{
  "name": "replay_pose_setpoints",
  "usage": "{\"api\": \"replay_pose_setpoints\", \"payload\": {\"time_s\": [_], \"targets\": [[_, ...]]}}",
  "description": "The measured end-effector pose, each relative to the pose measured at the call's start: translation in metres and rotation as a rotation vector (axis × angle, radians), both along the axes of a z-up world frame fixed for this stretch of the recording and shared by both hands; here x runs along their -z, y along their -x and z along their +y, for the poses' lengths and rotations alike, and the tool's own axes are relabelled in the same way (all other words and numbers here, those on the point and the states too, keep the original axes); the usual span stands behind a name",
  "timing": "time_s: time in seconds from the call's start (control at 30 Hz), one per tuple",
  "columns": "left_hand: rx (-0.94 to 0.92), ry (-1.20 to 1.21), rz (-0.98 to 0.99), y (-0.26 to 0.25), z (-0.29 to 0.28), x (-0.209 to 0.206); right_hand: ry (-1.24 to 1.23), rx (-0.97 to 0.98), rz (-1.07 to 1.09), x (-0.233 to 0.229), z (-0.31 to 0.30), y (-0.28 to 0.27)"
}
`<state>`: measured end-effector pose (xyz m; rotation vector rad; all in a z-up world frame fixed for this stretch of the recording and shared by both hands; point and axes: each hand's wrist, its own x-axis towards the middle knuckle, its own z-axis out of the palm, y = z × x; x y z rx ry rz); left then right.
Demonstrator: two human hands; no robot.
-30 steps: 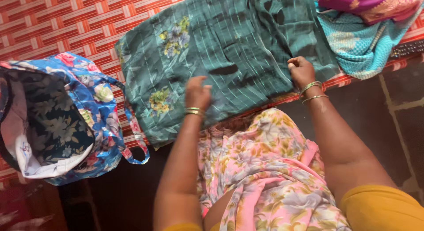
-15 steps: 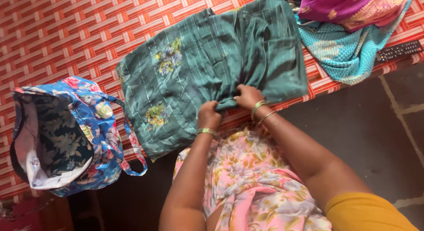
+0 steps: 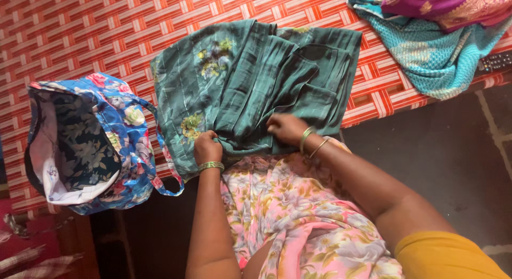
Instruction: The person folds floral and solid fabric items on a woven surface and places them into a floral bag.
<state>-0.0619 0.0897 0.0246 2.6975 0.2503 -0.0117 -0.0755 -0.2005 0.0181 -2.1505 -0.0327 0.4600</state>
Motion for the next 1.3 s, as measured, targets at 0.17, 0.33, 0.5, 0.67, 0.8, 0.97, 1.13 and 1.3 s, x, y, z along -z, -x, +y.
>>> {"api": "replay_pose_setpoints", "payload": {"time_s": [0.17,0.33,0.5,0.67,0.8,0.97,1.13,1.3], "targets": [[0.105,-0.052,0.055,-0.005,-0.019,-0.016,0.001,0.425,-0.099,0.034,-0.084,-0.031],[0.148,0.018,-0.024,-0.007,-0.061,-0.037,0.056,0.595,-0.201,0.095,-0.138,-0.062],[0.250,0.152,0.357,-0.015,-0.100,-0.049,0.132,0.662,-0.451,0.125,-0.128,-0.099],[0.331,-0.218,0.657,-0.014,-0.127,-0.048,-0.046,0.803,-0.185,0.106,-0.107,-0.124],[0.375,-0.310,0.717,-0.025,-0.126,-0.039,-0.166,0.719,0.024,0.096,-0.126,-0.128],[0.376,-0.332,0.767,-0.031,-0.127,-0.035,0.014,0.843,-0.298,0.090,-0.173,-0.117],[0.367,-0.349,0.755,-0.034,-0.131,-0.032,0.055,0.947,-0.227,0.086,-0.189,-0.116],[0.350,-0.342,0.724,-0.031,-0.131,-0.026,0.209,0.724,-0.248,0.095,-0.194,-0.121]]}}
